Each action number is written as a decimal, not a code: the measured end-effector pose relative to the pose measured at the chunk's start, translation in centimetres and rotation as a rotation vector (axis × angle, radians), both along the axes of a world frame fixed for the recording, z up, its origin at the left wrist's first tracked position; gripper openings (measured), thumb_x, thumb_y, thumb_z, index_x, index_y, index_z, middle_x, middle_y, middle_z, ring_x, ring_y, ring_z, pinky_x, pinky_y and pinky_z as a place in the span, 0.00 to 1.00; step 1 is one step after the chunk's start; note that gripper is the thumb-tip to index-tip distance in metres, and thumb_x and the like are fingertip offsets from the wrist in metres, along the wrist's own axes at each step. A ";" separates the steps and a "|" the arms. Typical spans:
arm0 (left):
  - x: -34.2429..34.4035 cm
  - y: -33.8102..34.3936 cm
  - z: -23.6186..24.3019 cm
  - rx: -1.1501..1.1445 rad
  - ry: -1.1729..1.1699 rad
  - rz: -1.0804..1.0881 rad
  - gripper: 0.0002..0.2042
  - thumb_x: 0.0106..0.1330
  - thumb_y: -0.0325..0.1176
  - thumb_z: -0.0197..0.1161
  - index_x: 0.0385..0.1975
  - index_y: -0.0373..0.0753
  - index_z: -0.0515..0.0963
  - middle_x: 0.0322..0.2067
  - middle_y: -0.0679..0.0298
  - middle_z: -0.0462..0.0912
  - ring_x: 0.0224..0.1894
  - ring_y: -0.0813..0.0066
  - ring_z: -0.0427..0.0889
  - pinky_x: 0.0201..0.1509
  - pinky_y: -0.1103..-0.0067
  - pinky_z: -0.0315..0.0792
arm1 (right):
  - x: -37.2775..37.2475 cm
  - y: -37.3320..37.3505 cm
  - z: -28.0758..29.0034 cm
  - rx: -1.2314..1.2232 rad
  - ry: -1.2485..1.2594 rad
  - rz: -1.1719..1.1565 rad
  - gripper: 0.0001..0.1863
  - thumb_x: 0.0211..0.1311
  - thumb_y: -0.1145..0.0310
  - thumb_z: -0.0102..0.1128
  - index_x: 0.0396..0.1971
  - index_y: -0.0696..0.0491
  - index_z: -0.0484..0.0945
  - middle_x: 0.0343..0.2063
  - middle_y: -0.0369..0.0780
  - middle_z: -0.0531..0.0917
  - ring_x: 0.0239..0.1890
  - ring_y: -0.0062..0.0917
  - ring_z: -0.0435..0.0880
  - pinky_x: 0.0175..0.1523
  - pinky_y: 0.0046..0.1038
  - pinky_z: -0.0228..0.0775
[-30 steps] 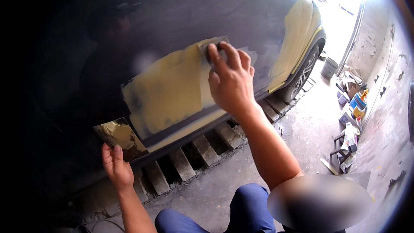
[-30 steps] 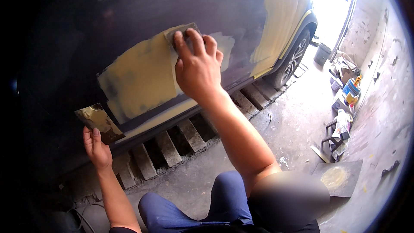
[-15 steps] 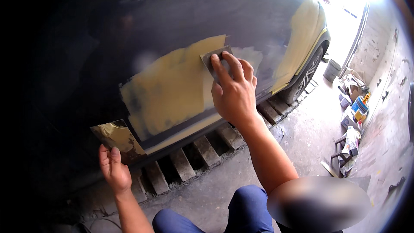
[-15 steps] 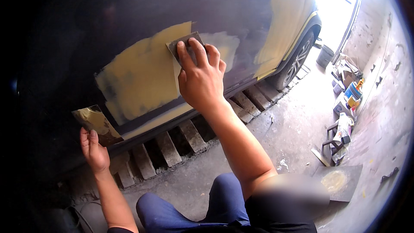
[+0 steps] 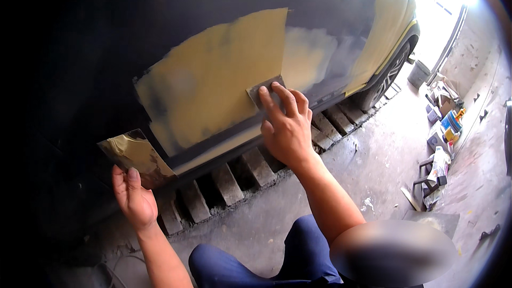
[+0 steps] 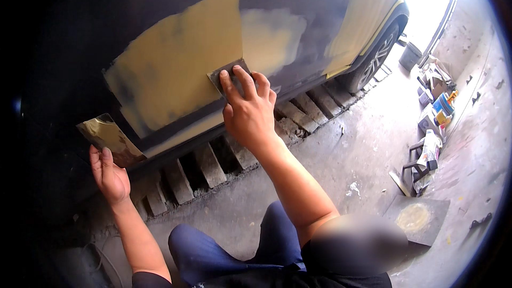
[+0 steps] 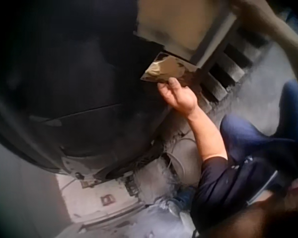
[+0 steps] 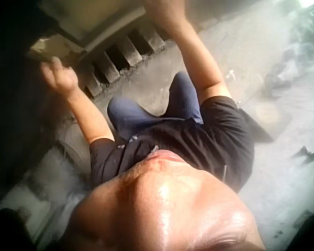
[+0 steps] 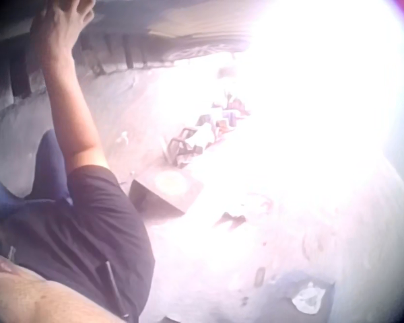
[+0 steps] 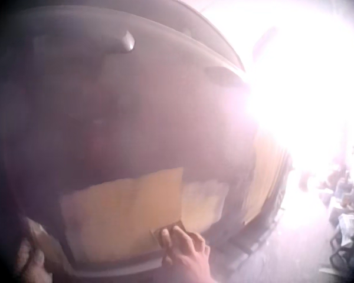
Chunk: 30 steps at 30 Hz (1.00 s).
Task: The person applies a beige body filler to a dark car panel using a metal spreader, smoothing it across the surface. They repeatedly scrape filler onto the spreader and spread it in overlapping strokes along the panel edge and center.
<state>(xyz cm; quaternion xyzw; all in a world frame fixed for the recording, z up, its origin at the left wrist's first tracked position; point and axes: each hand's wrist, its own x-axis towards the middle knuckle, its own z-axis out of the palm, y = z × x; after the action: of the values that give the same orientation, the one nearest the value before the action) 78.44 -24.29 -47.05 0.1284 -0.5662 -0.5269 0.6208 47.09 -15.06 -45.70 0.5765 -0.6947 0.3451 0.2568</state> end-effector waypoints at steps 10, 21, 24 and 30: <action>0.1 0.1 0.0 -0.017 0.011 -0.027 0.14 0.73 0.28 0.52 0.57 0.36 0.70 0.56 0.62 0.76 0.58 0.73 0.72 0.65 0.74 0.63 | 0.8 1.4 -3.9 0.074 -0.021 0.017 0.37 0.45 0.70 0.63 0.63 0.42 0.70 0.62 0.39 0.67 0.61 0.45 0.64 0.56 0.47 0.63; -1.6 3.5 0.8 0.182 0.051 0.108 0.14 0.73 0.31 0.53 0.56 0.36 0.69 0.52 0.61 0.77 0.54 0.72 0.75 0.63 0.73 0.65 | 2.1 4.4 -4.7 0.054 -0.091 0.102 0.35 0.47 0.70 0.63 0.61 0.45 0.71 0.60 0.42 0.69 0.59 0.46 0.66 0.58 0.46 0.63; -3.7 6.7 0.0 0.360 0.099 -0.097 0.14 0.73 0.32 0.53 0.55 0.40 0.70 0.52 0.62 0.78 0.54 0.70 0.76 0.60 0.72 0.69 | 3.5 7.2 -1.6 -0.102 -0.268 0.490 0.32 0.46 0.75 0.64 0.58 0.51 0.75 0.58 0.47 0.71 0.58 0.46 0.70 0.61 0.43 0.65; -8.5 10.5 0.4 0.470 0.229 -0.169 0.14 0.72 0.30 0.54 0.56 0.39 0.71 0.51 0.63 0.78 0.54 0.70 0.76 0.62 0.71 0.67 | 4.5 7.7 -2.8 -0.006 -0.479 1.083 0.30 0.50 0.76 0.68 0.58 0.56 0.76 0.58 0.51 0.71 0.61 0.45 0.70 0.62 0.41 0.66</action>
<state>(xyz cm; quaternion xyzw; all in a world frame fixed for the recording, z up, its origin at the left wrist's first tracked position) 69.95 -13.78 -46.65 0.1609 -0.3631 -0.7048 0.5879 51.59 -7.38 -48.48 0.7543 -0.3391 0.5497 -0.1182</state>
